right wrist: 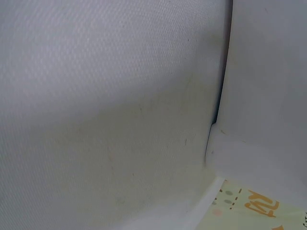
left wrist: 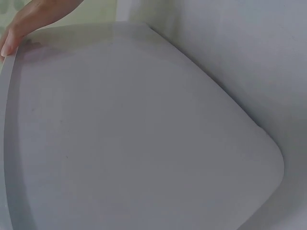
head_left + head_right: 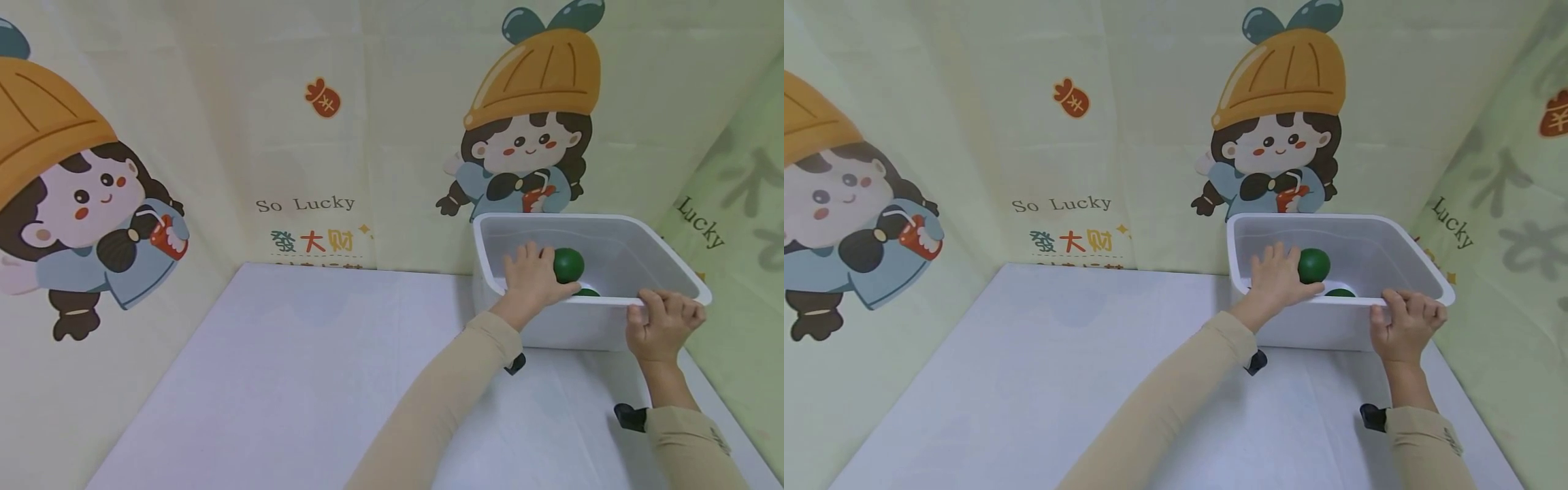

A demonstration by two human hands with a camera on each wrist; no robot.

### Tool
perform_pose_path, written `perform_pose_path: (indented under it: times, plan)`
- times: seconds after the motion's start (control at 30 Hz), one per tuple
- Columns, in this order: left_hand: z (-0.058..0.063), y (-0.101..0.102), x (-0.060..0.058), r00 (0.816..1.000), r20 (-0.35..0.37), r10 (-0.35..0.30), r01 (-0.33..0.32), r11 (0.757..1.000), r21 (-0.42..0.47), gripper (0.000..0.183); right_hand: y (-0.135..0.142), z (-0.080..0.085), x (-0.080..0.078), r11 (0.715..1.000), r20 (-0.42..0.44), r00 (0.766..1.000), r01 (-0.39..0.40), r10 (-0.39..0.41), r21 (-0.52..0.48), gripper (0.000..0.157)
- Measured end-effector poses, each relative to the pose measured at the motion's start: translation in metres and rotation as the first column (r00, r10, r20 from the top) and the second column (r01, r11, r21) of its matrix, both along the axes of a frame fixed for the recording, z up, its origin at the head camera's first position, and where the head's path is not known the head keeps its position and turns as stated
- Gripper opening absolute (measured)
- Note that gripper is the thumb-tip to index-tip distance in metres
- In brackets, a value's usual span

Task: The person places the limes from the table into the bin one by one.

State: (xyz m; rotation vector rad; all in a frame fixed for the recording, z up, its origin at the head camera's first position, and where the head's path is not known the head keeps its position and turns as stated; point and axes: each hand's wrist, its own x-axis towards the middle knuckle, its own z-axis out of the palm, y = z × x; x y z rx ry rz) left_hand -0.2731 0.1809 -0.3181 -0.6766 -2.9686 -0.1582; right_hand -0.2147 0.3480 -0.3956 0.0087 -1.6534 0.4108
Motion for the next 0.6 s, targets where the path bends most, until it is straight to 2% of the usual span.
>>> perform_pose_path:
  times: [0.6]
  plan:
    - [-0.0017,-0.0024,0.0014,0.998,0.046,-0.051,0.048,0.998,0.047,0.066,-0.0004,-0.0015,0.0003,1.000,-0.013,1.000,-0.001,0.001,0.001,0.067]
